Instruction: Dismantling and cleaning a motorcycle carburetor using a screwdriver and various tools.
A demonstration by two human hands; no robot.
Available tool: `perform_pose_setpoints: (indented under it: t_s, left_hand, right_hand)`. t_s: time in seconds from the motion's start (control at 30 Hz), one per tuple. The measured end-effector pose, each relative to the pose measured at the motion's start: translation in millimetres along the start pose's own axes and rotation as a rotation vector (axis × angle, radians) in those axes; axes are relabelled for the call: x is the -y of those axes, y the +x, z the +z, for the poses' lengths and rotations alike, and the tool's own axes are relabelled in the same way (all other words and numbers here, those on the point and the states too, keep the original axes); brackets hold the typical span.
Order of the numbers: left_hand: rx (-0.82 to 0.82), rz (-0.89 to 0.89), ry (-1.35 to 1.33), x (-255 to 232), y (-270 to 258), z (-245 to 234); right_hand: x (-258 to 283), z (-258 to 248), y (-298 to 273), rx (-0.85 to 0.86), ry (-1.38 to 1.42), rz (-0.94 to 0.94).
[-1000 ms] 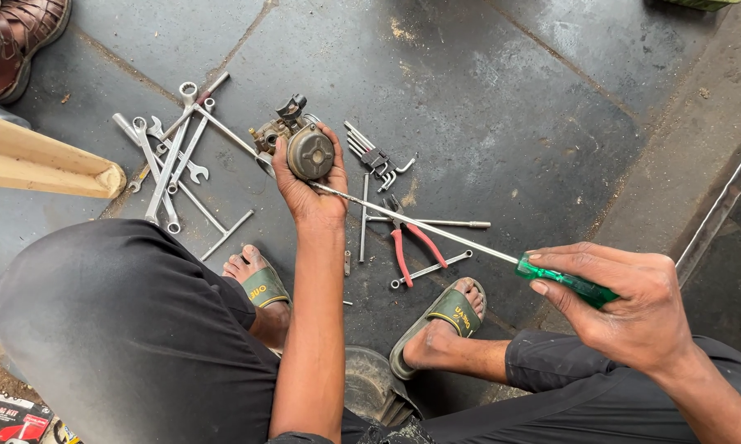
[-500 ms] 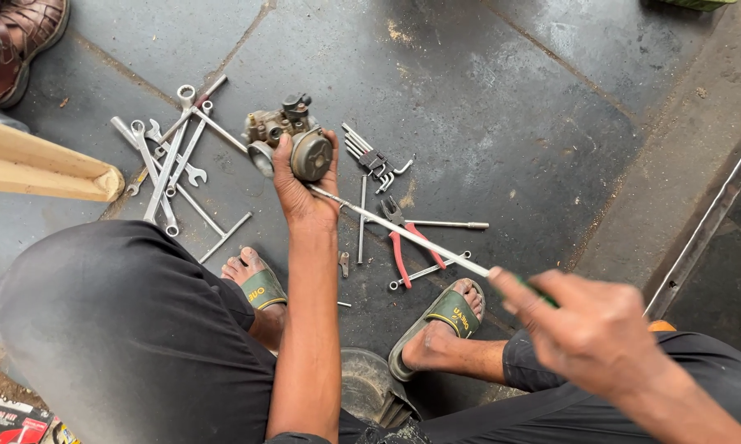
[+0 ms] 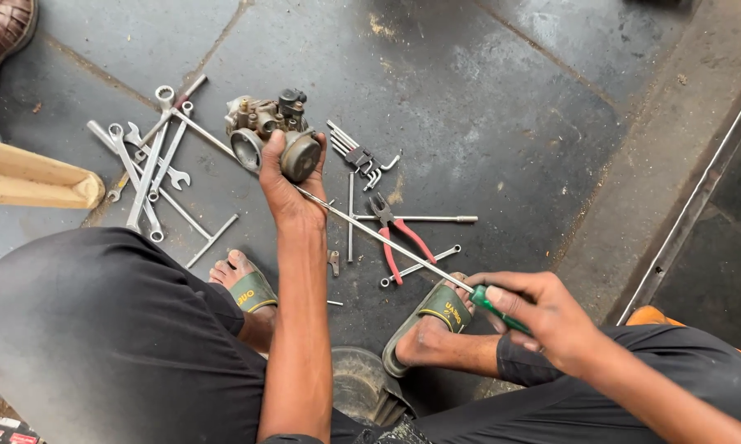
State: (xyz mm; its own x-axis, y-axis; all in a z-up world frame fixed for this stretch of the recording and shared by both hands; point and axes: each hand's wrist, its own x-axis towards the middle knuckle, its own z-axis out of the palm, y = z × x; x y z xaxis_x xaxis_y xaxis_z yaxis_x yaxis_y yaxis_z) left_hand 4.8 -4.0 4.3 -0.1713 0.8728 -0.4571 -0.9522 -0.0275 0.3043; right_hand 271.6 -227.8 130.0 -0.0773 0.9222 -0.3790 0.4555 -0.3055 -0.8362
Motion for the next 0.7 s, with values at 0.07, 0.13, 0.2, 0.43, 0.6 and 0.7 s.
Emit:
perform_pose_setpoints:
  t_s: [0.07, 0.13, 0.2, 0.43, 0.6, 0.7]
  left_hand:
    - [0.021, 0.003, 0.04, -1.1, -2.9, 4.3]
    - [0.012, 0.021, 0.054, -0.8, -1.3, 2.6]
    - [0.0, 0.033, 0.07, -2.0, -2.5, 4.5]
    - [-0.141, 0.077, 0.291, -6.0, -10.4, 9.0]
    - [-0.108, 0.082, 0.281, -7.9, -5.1, 8.0]
    - [-0.063, -0.021, 0.101, -6.7, -0.1, -7.5]
  right_hand:
    - [-5.0, -3.6, 3.8, 0.072, 0.571, 0.445]
    - [6.4, 3.6, 4.9, 0.046, 0.507, 0.444]
    - [22.2, 10.1, 4.2, 0.017, 0.445, 0.448]
    - [-2.9, 16.7, 4.8, 0.09, -0.335, -0.224]
    - [3.2, 0.1, 31.3, 0.328, 0.387, 0.413]
    - [-4.9, -15.4, 48.9, 0.509, 0.713, 0.437]
